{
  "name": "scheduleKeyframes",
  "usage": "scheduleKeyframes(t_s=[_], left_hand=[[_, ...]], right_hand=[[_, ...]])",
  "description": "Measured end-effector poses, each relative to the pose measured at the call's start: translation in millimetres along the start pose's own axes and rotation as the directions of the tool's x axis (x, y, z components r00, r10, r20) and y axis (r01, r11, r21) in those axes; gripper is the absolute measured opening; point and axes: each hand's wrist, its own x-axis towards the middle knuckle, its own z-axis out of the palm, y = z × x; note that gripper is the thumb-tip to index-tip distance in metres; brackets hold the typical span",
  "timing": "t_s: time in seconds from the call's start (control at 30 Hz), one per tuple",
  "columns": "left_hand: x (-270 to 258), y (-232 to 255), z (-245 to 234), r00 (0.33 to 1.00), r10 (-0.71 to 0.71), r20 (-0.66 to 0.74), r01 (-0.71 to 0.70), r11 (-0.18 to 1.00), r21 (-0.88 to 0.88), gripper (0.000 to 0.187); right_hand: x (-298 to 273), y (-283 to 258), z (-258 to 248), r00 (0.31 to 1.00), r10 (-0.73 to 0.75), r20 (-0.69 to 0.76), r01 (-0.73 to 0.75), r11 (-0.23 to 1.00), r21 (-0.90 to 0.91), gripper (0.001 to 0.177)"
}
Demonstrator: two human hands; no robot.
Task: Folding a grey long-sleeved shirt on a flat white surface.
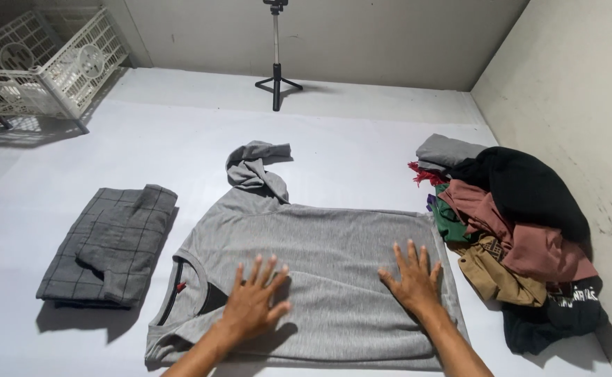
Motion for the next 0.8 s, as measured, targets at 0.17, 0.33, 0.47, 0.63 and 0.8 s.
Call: scheduleKeyframes(t_s=[0.17, 0.33, 0.47, 0.63, 0.8], left_hand=[[-3.9, 19.8, -37.1, 0.842, -0.157, 0.516, 0.209, 0.977, -0.044, 0.084], [-14.4, 12.7, -10.4, 0.853, -0.176, 0.491, 0.217, 0.976, -0.027, 0.088], [-30.8, 5.2, 23.8, 0.997, 0.012, -0.073, -0.010, 1.000, 0.029, 0.090], [-6.8, 17.1, -32.6, 0.842, -0.210, 0.497, 0.250, 0.968, -0.015, 0.094], [30.1, -13.7, -19.9, 0.914, -0.256, 0.314, 0.300, 0.949, -0.101, 0.078]], right_hand=[[-2.8, 13.5, -10.8, 0.993, 0.099, 0.068, -0.098, 0.995, -0.010, 0.093], [-2.2, 27.1, -3.9, 0.991, 0.136, -0.005, -0.136, 0.990, 0.047, 0.092], [-18.2, 16.0, -8.0, 0.995, 0.071, 0.064, -0.074, 0.996, 0.048, 0.091], [-14.4, 9.7, -11.9, 0.988, 0.125, 0.096, -0.120, 0.991, -0.051, 0.092], [5.0, -37.4, -36.1, 0.996, 0.033, 0.084, -0.037, 0.998, 0.044, 0.089]])
